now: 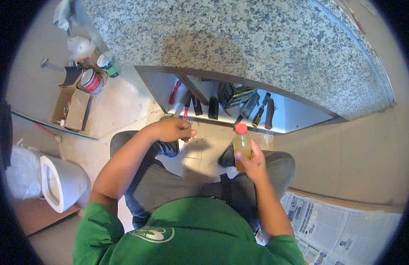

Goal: The person sits on the floor and uses a yellow spray bottle to apply liquid to the interior surfaces of an open vanity cabinet. They wipe the sprayed areas with their hand and then place the bottle inside the cabinet.

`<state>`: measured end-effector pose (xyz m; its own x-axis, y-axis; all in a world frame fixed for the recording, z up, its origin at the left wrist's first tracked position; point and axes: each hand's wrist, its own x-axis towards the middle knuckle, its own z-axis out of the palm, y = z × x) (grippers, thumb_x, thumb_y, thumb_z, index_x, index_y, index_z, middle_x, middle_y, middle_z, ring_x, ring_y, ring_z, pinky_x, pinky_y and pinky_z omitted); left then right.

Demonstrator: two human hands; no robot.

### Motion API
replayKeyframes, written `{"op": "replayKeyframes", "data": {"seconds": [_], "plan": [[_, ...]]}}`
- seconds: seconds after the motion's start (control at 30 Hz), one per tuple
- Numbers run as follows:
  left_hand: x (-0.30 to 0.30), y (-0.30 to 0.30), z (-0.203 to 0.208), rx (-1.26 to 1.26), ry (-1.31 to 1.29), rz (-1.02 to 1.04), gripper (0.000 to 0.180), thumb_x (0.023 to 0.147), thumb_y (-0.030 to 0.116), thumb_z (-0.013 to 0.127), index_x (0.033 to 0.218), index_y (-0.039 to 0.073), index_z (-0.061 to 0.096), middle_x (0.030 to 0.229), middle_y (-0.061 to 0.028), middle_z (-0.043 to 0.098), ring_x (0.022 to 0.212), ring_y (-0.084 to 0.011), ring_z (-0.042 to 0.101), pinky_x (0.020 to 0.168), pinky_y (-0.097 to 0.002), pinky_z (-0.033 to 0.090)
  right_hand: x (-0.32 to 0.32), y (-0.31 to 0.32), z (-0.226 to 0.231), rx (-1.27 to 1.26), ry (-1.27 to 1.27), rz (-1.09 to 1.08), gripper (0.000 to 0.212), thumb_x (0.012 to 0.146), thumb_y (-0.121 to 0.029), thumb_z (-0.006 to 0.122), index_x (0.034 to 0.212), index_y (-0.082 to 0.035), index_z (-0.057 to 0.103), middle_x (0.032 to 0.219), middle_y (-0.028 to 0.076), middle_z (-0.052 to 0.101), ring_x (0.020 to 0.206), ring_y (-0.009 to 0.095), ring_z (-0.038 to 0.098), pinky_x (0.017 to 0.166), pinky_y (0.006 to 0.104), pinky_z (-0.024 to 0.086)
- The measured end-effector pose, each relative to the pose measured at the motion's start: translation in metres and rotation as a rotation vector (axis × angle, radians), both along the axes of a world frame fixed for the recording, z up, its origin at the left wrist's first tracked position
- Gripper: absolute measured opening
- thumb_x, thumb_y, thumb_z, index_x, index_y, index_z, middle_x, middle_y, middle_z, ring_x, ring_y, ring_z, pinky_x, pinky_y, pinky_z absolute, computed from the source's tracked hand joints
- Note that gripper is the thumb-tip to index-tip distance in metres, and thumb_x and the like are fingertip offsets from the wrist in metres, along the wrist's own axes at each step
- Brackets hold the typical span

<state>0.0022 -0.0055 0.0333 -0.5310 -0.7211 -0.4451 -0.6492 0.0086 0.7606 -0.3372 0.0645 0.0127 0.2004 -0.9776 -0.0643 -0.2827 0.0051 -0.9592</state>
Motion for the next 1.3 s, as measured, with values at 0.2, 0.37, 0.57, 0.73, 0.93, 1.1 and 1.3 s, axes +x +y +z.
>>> {"op": "replayKeyframes", "data": {"seconds": [0.2,0.37,0.57,0.73,0.93,1.1,1.3], "plan": [[0.02,0.028,-0.072,0.175,0.305,0.449,0.049,0.099,0.047,0.059,0.086,0.001,0.066,0.085,-0.0081,0.07,0.08,-0.0182,0.067,0.075,-0.0338,0.053,0.045,-0.052,0.051,-0.162,0.245,0.044,0.052,0.085,-0.025,0.078,0.126,-0.001,0.057,0.111,0.01,0.063,0.101,0.019,0.061,0.091,0.0319,0.048],[0.033,0.016,-0.102,-0.224,-0.224,0.186,0.047,0.091,0.05,0.062,0.099,0.004,0.072,0.099,-0.0208,0.071,0.096,-0.0383,0.068,0.086,-0.0448,0.052,0.028,-0.097,0.043,-0.284,0.42,0.037,0.059,0.082,-0.024,0.08,0.13,0.002,0.056,0.121,0.014,0.064,0.111,0.025,0.061,0.098,0.0351,0.047],[0.036,0.01,-0.103,-0.178,-0.226,0.181,0.046,0.091,0.05,0.062,0.101,0.006,0.073,0.101,-0.0216,0.071,0.099,-0.0384,0.067,0.088,-0.0454,0.052,0.012,-0.108,0.05,-0.235,0.356,0.034,0.058,0.083,-0.019,0.08,0.132,0.001,0.056,0.121,0.014,0.063,0.107,0.025,0.062,0.097,0.0371,0.049],[0.038,0.009,-0.1,-0.204,-0.141,0.204,0.045,0.091,0.048,0.062,0.101,0.006,0.073,0.101,-0.0209,0.071,0.099,-0.0381,0.067,0.087,-0.0462,0.052,0.028,-0.111,0.072,-0.264,0.432,0.014,0.051,0.083,-0.012,0.08,0.128,0.001,0.059,0.114,0.012,0.064,0.105,0.021,0.061,0.094,0.0325,0.047],[0.039,0.01,-0.097,-0.232,-0.109,0.196,0.044,0.091,0.047,0.063,0.101,0.006,0.072,0.101,-0.0204,0.071,0.098,-0.0379,0.068,0.087,-0.0467,0.052,0.023,-0.127,0.069,-0.358,0.536,0.063,0.048,0.082,-0.016,0.081,0.123,0.0,0.062,0.11,0.012,0.065,0.105,0.021,0.061,0.093,0.0326,0.047],[0.04,0.011,-0.095,-0.229,-0.121,0.209,0.043,0.09,0.046,0.064,0.101,0.005,0.072,0.101,-0.0205,0.071,0.098,-0.0381,0.067,0.087,-0.0467,0.052,0.027,-0.13,0.072,-0.525,0.744,0.071,0.047,0.081,-0.019,0.08,0.122,-0.003,0.063,0.105,0.016,0.065,0.098,0.028,0.064,0.087,0.0375,0.051],[0.039,0.011,-0.094,-0.218,-0.116,0.23,0.045,0.091,0.047,0.062,0.102,0.005,0.072,0.105,-0.0214,0.071,0.1,-0.0385,0.067,0.089,-0.0464,0.051,0.058,-0.121,0.081,-0.543,0.801,0.031,0.047,0.08,-0.023,0.081,0.121,-0.008,0.065,0.1,0.016,0.064,0.089,0.032,0.065,0.08,0.04,0.052]]}}
